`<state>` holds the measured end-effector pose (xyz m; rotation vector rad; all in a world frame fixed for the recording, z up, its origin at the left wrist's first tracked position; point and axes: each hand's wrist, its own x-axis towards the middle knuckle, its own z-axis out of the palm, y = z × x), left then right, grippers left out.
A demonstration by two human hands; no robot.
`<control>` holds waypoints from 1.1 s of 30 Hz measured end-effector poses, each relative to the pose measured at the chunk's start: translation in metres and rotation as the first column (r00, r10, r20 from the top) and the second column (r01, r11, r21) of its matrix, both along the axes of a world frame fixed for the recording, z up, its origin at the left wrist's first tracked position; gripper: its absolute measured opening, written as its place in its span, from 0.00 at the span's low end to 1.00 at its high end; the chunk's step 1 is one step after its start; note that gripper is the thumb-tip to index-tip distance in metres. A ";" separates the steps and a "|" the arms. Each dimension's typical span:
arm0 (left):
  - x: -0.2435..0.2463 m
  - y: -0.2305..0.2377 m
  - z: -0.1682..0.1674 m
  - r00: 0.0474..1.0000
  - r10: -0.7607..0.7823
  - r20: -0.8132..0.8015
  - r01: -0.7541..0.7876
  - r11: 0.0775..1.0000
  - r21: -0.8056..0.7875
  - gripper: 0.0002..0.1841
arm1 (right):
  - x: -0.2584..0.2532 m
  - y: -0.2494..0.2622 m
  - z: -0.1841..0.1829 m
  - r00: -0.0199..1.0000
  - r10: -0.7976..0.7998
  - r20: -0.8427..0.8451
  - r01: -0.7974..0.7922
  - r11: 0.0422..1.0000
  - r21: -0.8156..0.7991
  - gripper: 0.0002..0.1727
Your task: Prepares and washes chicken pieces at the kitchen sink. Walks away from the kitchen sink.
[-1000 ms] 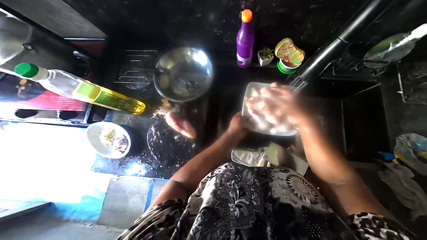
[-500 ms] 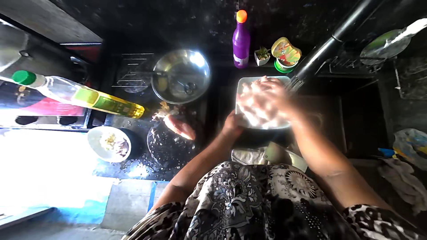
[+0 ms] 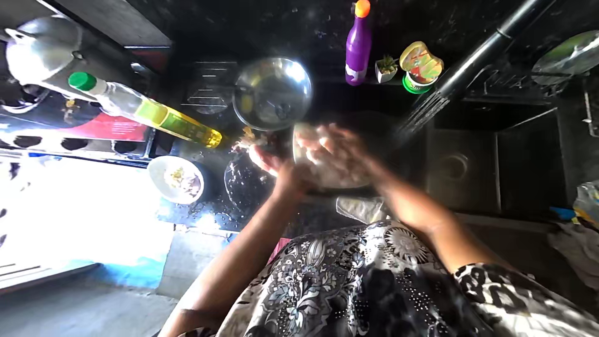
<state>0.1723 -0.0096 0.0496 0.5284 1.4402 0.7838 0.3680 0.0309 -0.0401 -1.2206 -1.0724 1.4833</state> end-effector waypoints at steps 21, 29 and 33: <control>-0.003 0.013 0.031 0.986 -0.163 -0.032 0.165 0.980 0.114 0.21 | -0.008 -0.008 0.029 0.984 -0.168 0.065 0.163 0.983 0.086 0.26; -0.018 0.009 0.019 0.990 -0.134 0.031 0.130 0.984 0.122 0.20 | -0.012 -0.013 0.036 0.993 -0.117 -0.032 0.121 0.977 0.176 0.21; -0.045 0.003 -0.009 0.984 -0.039 0.175 0.018 0.993 0.117 0.18 | -0.017 -0.002 0.047 0.935 -0.111 0.337 0.027 0.969 0.245 0.22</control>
